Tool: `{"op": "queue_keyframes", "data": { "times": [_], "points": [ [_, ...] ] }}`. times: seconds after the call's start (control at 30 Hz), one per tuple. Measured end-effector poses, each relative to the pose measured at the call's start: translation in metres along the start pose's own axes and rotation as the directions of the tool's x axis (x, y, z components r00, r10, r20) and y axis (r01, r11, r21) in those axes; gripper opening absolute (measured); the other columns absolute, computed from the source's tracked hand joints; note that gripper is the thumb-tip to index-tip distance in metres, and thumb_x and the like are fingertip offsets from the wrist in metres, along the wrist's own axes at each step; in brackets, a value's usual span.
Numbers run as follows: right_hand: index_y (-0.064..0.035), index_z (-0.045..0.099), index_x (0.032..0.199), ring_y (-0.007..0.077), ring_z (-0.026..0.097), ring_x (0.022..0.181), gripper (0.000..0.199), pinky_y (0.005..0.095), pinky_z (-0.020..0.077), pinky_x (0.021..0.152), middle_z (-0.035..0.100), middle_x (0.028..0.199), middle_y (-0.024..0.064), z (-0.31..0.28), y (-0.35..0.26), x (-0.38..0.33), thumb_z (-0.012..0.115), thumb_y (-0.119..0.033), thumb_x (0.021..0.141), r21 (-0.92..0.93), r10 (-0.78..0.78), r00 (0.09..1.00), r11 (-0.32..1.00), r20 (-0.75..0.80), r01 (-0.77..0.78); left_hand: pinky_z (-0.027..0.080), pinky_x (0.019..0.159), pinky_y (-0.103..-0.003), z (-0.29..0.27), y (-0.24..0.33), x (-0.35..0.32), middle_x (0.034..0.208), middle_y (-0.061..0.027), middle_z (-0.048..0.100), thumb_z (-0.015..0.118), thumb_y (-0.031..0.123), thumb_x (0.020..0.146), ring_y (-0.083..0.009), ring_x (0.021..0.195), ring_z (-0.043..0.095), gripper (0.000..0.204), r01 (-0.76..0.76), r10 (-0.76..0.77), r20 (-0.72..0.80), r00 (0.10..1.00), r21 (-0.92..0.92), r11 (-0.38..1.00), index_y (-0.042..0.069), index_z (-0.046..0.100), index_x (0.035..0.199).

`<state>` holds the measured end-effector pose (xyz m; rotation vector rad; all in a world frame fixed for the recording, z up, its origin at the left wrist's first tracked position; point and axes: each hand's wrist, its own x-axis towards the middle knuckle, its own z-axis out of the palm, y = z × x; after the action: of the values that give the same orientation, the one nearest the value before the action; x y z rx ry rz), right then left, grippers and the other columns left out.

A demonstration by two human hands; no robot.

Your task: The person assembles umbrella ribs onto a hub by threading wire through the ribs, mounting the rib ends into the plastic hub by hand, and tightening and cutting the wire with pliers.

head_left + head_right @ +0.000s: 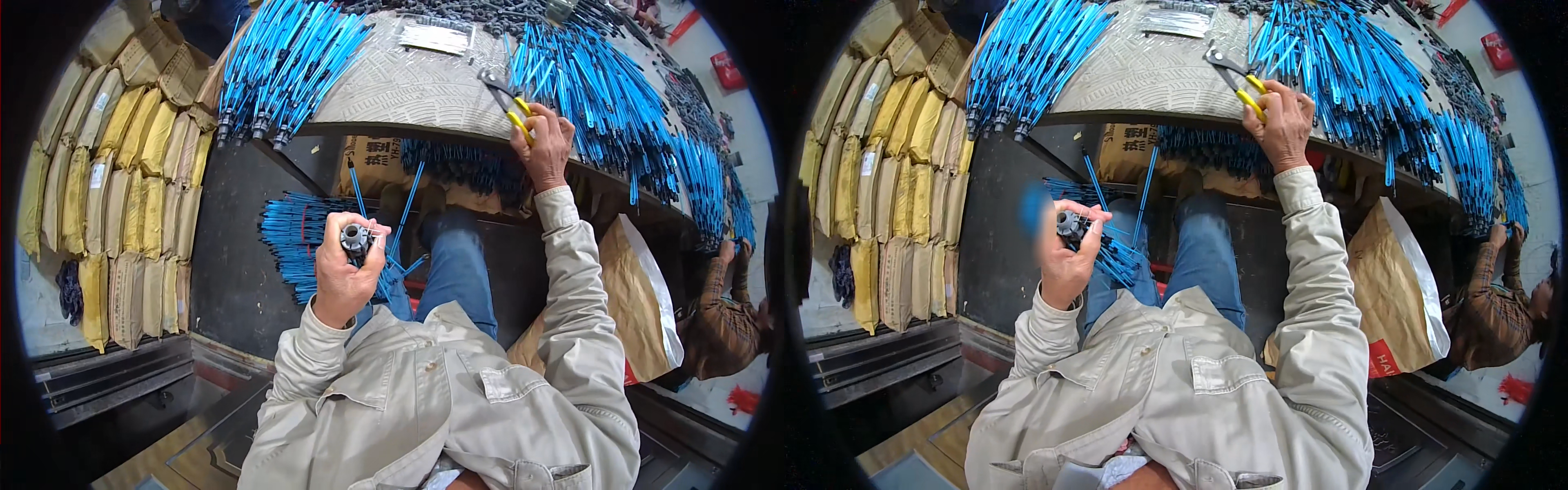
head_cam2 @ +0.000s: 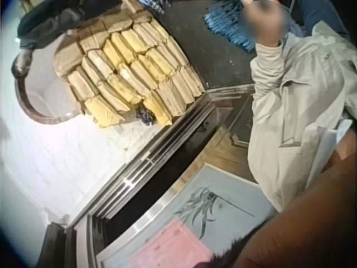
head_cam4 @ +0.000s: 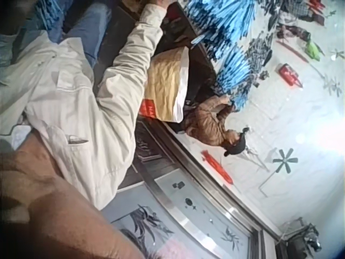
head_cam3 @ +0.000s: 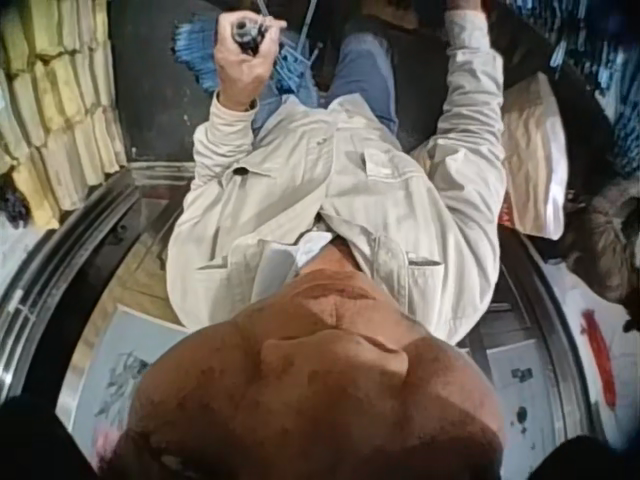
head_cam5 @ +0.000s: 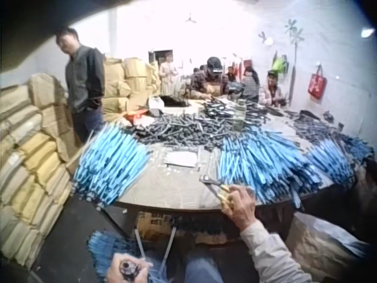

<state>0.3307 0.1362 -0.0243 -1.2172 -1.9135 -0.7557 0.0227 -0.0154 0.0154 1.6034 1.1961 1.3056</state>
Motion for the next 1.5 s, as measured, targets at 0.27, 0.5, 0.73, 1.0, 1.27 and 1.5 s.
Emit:
{"op": "queue_keyframes", "data": {
  "times": [0.27,0.5,0.73,1.0,1.27,1.5],
  "points": [
    [-0.0069,0.055,0.084,0.0205,0.059,0.072,0.022,0.0262,0.0445,0.063,0.06,0.091,0.0061,-0.002,-0.007,0.008,0.061,-0.028,0.084,0.41,0.326,0.93,0.835,0.17,-0.367,0.047,0.083,-0.031,0.001,0.001,-0.002,0.086,-0.0099,0.062,0.058,-0.002,0.082,-0.0157,0.083,0.062,0.018,0.04,-0.039,-0.03,0.999,0.023,0.999,0.003,0.044,0.093],
    [-0.006,0.061,0.102,0.0191,0.058,0.079,0.019,0.0288,0.0453,0.072,0.059,0.1,0.0104,-0.084,-0.101,-0.008,0.059,-0.016,0.086,0.679,-0.097,0.676,0.0,0.731,-0.734,0.048,0.081,-0.029,0.004,-0.007,0.002,0.085,-0.0093,0.06,0.057,-0.006,0.08,-0.0152,0.085,0.062,0.021,0.037,-0.036,-0.011,0.999,0.031,0.999,0.003,0.044,0.094],
    [-0.021,0.059,0.117,0.0136,0.047,0.112,0.03,0.0386,0.0266,0.102,0.048,0.122,-0.0022,-0.099,-0.122,0.017,0.056,-0.021,0.088,-0.031,-0.295,0.931,0.951,0.214,0.308,0.046,0.057,-0.027,-0.001,-0.003,-0.007,0.077,-0.009,0.057,0.063,-0.004,0.073,-0.0172,0.063,0.059,0.027,-0.161,0.16,0.04,0.986,0.036,0.986,0.003,0.047,0.094],
    [-0.0377,0.053,0.121,0.0069,0.045,0.114,0.036,0.0463,0.0156,0.108,0.044,0.124,-0.0111,-0.087,-0.118,0.028,0.058,-0.034,0.085,-0.221,-0.5,0.857,0.856,-0.122,0.468,0.047,0.059,-0.029,-0.011,-0.001,-0.012,0.079,-0.0107,0.055,0.063,-0.004,0.069,-0.0213,0.065,0.06,0.032,-0.192,0.188,0.087,0.978,0.044,0.98,0.002,0.046,0.094],
    [-0.0354,0.059,0.114,0.0082,0.046,0.11,0.031,0.047,0.0174,0.107,0.043,0.116,-0.0097,-0.075,-0.134,0.014,0.064,-0.035,0.083,-0.235,-0.408,0.895,0.901,-0.181,0.364,0.046,0.058,-0.028,-0.015,-0.001,-0.016,0.079,-0.0103,0.055,0.064,-0.004,0.067,-0.021,0.065,0.059,0.033,-0.212,0.212,0.007,0.977,0.055,0.976,0.002,0.046,0.095],
    [-0.0214,0.064,0.107,0.0119,0.05,0.089,0.035,0.0366,0.0386,0.084,0.047,0.105,-0.0033,-0.096,-0.137,0.018,0.072,-0.025,0.073,0.023,-0.441,0.897,0.897,0.036,0.441,0.046,0.059,-0.028,-0.018,0.001,-0.02,0.078,-0.0097,0.054,0.064,-0.004,0.067,-0.0204,0.065,0.06,0.033,-0.227,0.229,-0.01,0.973,0.101,0.969,0.002,0.046,0.095]
  ]
}}
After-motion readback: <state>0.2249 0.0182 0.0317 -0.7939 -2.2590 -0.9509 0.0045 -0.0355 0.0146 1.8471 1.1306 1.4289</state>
